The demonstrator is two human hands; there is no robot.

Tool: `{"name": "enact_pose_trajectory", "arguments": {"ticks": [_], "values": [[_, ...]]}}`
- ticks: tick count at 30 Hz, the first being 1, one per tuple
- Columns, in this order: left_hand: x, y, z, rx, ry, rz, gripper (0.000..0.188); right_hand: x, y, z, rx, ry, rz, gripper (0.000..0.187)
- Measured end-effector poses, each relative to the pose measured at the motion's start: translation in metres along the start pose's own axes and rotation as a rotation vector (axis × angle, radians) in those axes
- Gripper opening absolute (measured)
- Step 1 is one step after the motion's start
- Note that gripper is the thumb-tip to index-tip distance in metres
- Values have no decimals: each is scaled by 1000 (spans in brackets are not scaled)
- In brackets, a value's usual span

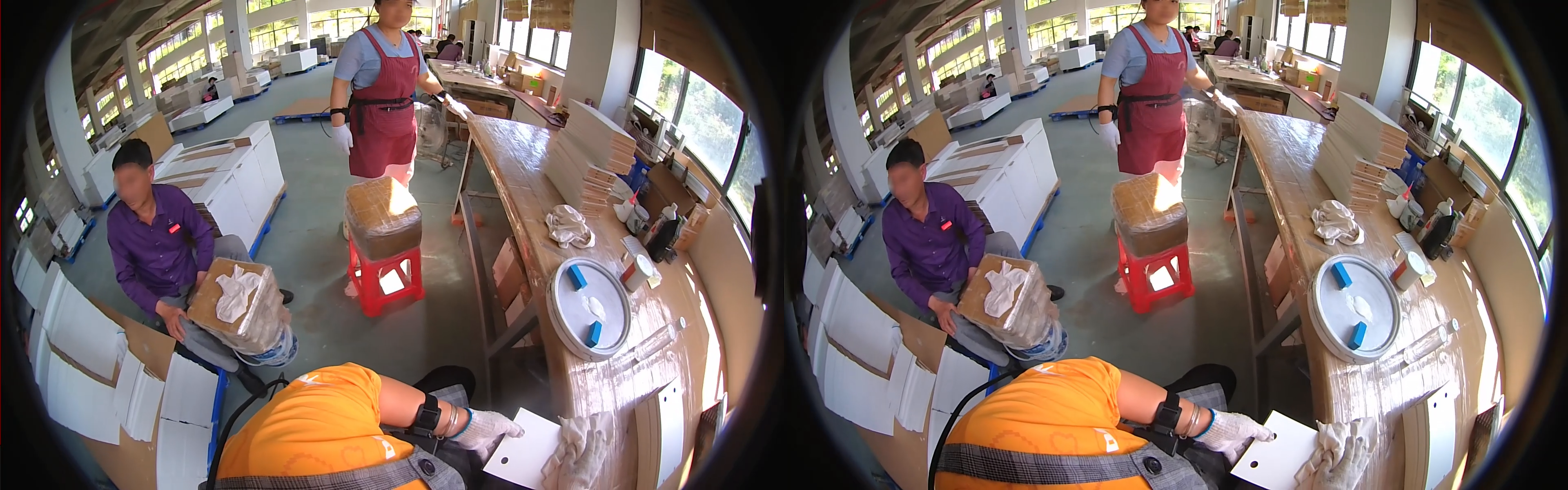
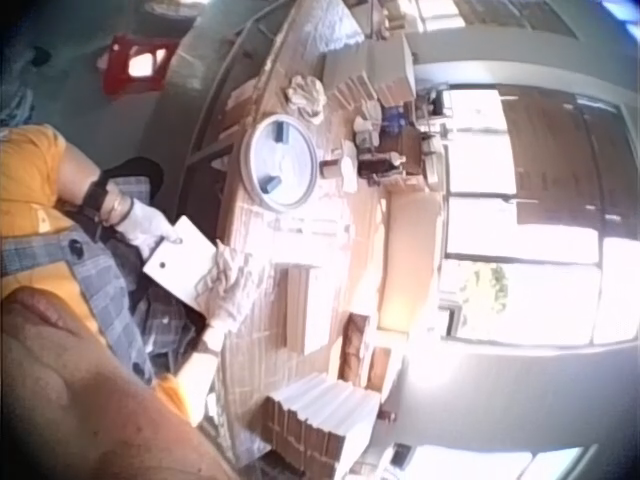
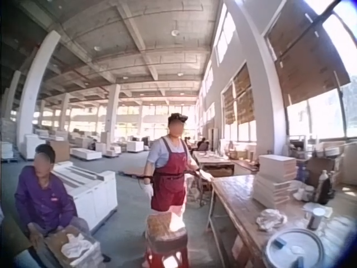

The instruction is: Wiping white furniture panels and applying blue glue or sealant to the edges using a sponge applicator.

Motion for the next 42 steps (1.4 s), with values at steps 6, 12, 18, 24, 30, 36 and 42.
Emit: {"name": "enact_pose_trajectory", "arguments": {"ticks": [6,12,18,24,30,36,42], "values": [[-9,7,-1,24,32,9,41,-1,23,-1,-390,-384,2,46],[-12,13,-6,-7,13,-43,37,-30,52,26,-13,-70,56,57],[-7,11,-8,19,14,-157,38,-53,33,47,22,-235,145,54],[-8,19,-10,115,94,-148,37,-73,23,18,-76,-195,77,67],[-7,28,-10,182,110,-155,35,-110,20,-59,-204,118,-22,65],[-5,49,-10,258,160,-116,37,-124,9,-124,-302,653,137,55],[-11,84,-17,459,307,-44,40,-82,-64,-99,356,786,-403,47]]}}
Point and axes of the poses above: each hand's wrist, its own x-axis towards the middle knuckle, its own y-axis out of the palm, z = x × y, the point moved 1 cm from there along x, towards the middle knuckle, and after that the axes turned 10 degrees about -x, right-handed, at the moved point
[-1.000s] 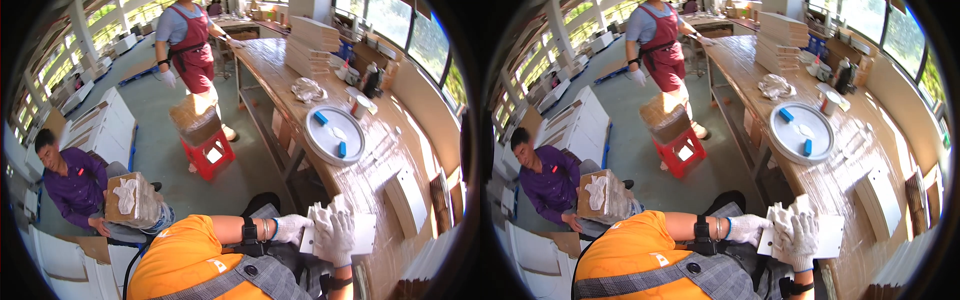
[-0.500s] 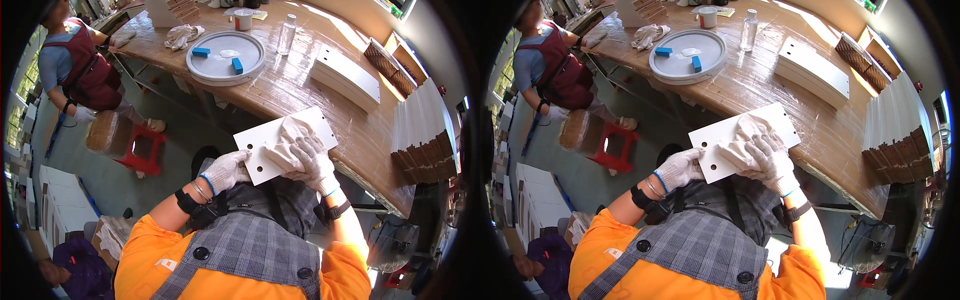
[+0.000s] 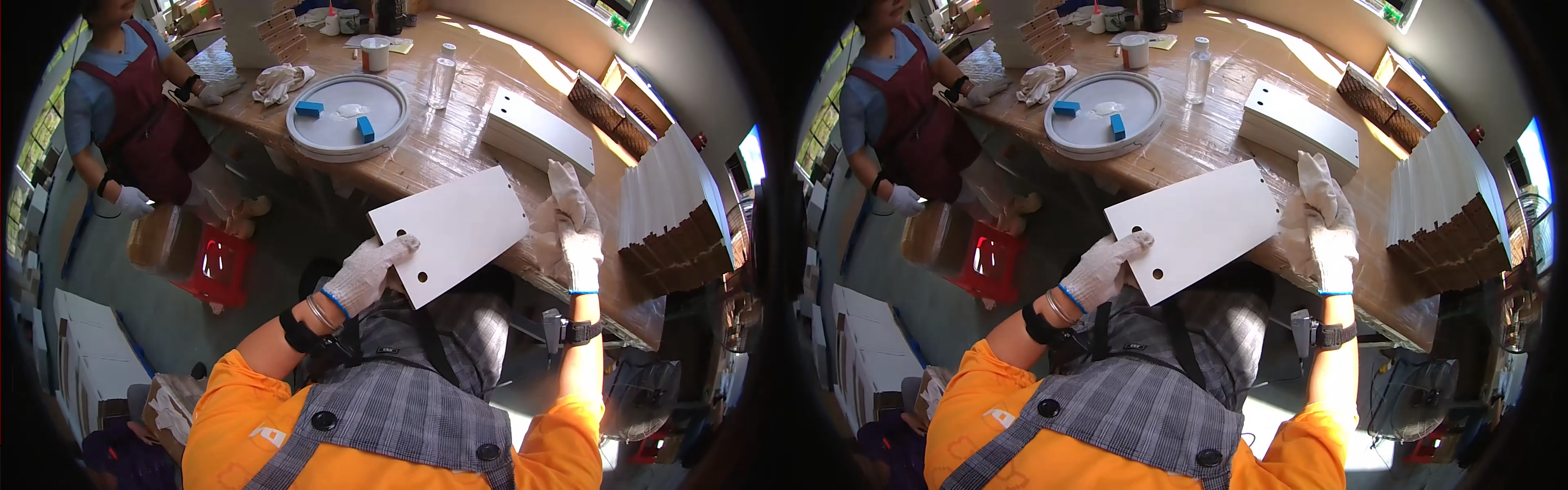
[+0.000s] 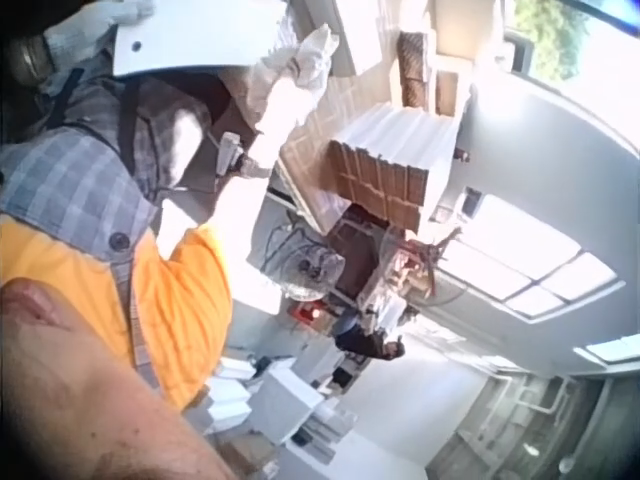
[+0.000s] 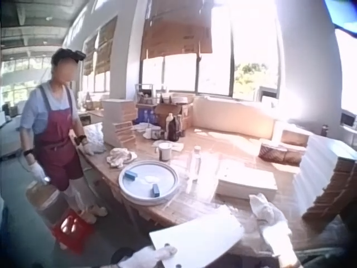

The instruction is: Wiping white furniture panels and applying blue glue or sealant to the edges using a sponge applicator.

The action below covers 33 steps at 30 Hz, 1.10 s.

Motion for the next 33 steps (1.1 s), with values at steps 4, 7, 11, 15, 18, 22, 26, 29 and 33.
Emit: {"name": "enact_pose_trajectory", "arguments": {"ticks": [4,7,11,15,18,22,26,29,33], "values": [[-8,13,-13,496,266,8,43,-20,-7,89,-243,-571,-34,53],[-8,19,-7,7,232,218,40,-37,12,137,-116,-905,157,69],[-12,12,-7,584,556,121,49,-37,59,135,-99,-833,481,66],[-17,7,-9,1149,644,89,41,13,63,61,-86,-564,285,55],[-12,6,-17,1219,799,166,45,40,32,-4,83,-213,147,41],[-9,7,-21,1466,1054,331,43,42,-18,-34,-34,66,-12,36],[-8,10,-16,1634,1264,418,42,12,-33,23,-695,-37,-92,42],[-9,6,-11,1712,1255,417,41,-43,3,87,-326,-679,92,62],[-10,-11,2,883,639,143,41,-85,75,109,-287,-1009,629,68]]}}
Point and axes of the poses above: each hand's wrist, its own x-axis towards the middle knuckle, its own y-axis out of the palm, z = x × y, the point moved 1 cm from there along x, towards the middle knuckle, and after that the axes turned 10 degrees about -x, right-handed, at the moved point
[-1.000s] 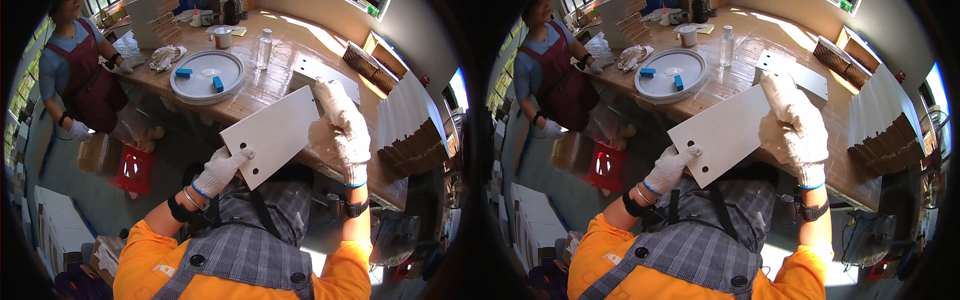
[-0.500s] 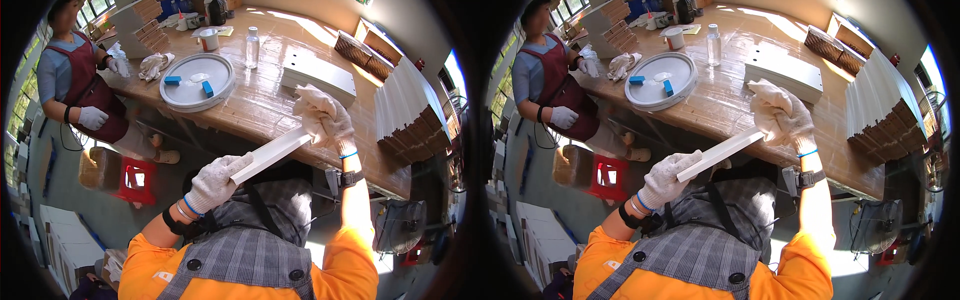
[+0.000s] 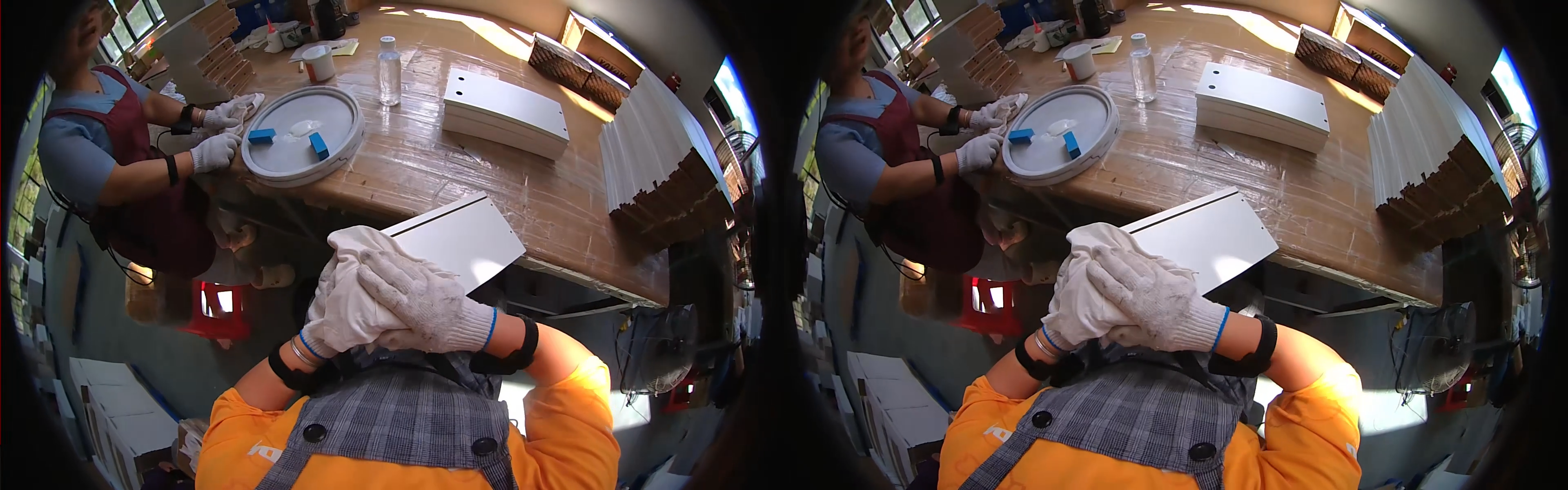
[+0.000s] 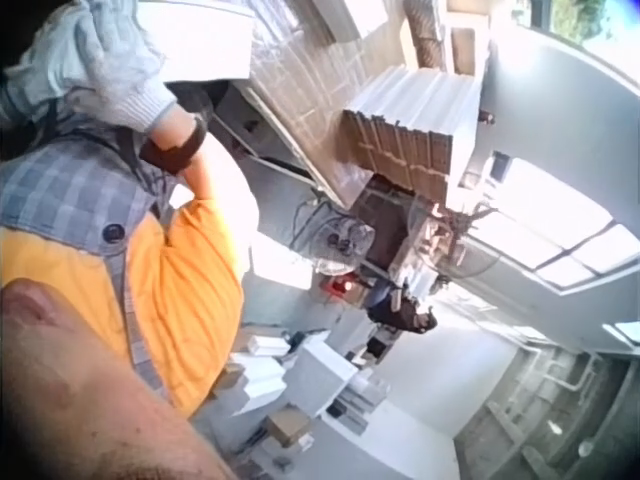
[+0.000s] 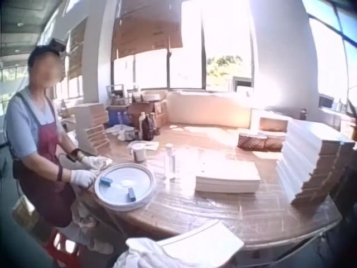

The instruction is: Wiping white furniture panels and applying blue glue or sealant to the edges using a sponge applicator.

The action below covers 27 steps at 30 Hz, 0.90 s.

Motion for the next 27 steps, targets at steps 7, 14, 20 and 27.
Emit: {"name": "enact_pose_trajectory", "arguments": {"ticks": [7,14,20,27], "values": [[-9,-7,17,856,415,58,34,-43,37,-106,-38,848,-218,52],[-16,-3,48,672,184,-230,60,-72,52,-138,35,825,-364,47],[-22,1,59,478,60,-302,70,-81,67,-150,32,808,-428,44],[-23,-3,54,704,140,-134,71,-72,56,-137,93,816,-398,39]]}}
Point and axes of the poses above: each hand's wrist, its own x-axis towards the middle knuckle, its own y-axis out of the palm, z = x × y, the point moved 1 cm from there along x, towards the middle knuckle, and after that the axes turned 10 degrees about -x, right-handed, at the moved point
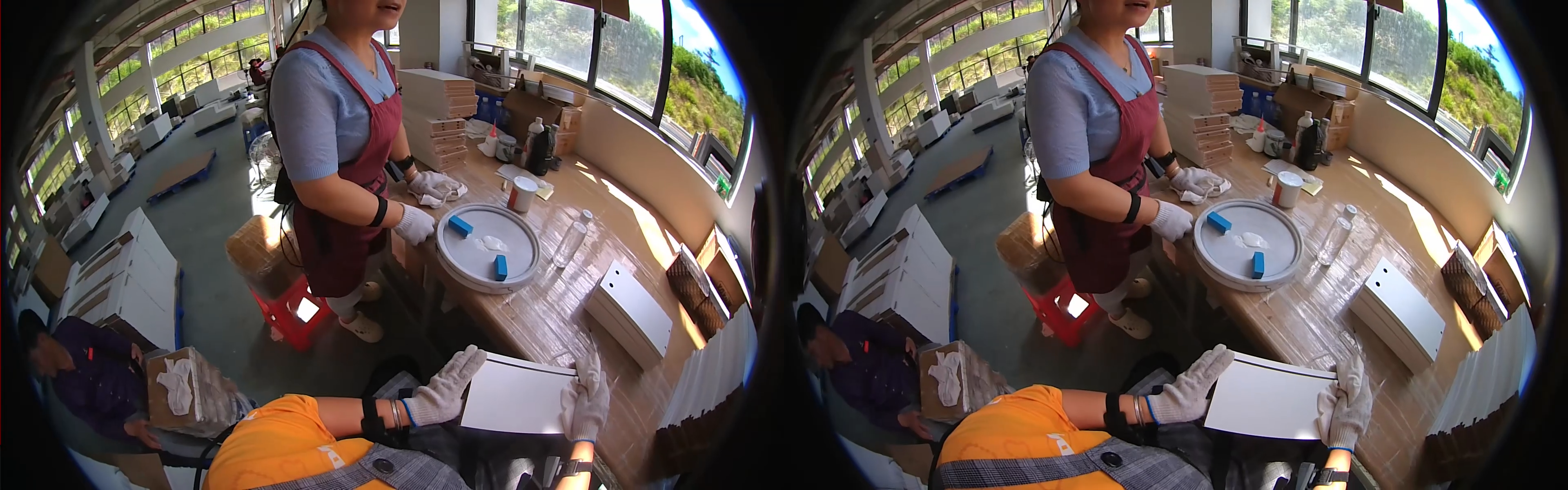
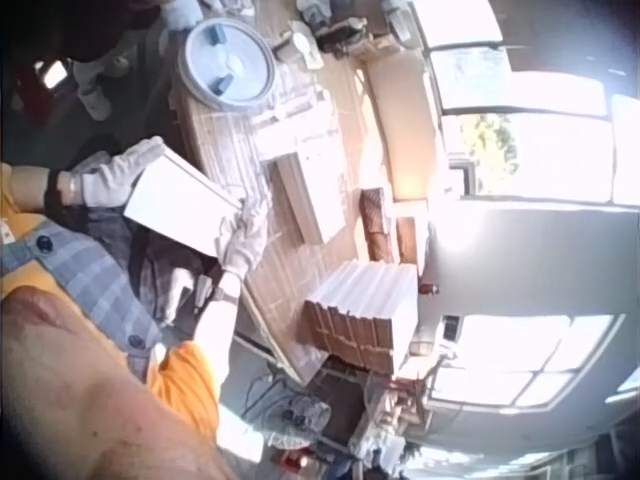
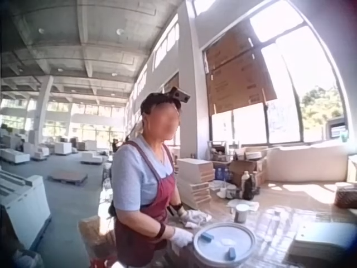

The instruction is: Wiping white furniture panels and applying blue glue or sealant to the edges using a sponge applicator.

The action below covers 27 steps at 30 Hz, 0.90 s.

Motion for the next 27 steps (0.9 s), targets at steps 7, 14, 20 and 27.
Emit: {"name": "enact_pose_trajectory", "arguments": {"ticks": [7,14,20,27], "values": [[1,-2,-10,-202,-184,24,80,1,6,-16,170,79,45,42],[8,-15,-20,171,339,-40,61,1,11,-30,-60,127,48,40],[-3,-16,-29,160,497,341,43,-1,4,-3,17,152,-54,38],[0,-16,-14,-77,419,223,47,33,-27,-58,131,303,40,31]]}}
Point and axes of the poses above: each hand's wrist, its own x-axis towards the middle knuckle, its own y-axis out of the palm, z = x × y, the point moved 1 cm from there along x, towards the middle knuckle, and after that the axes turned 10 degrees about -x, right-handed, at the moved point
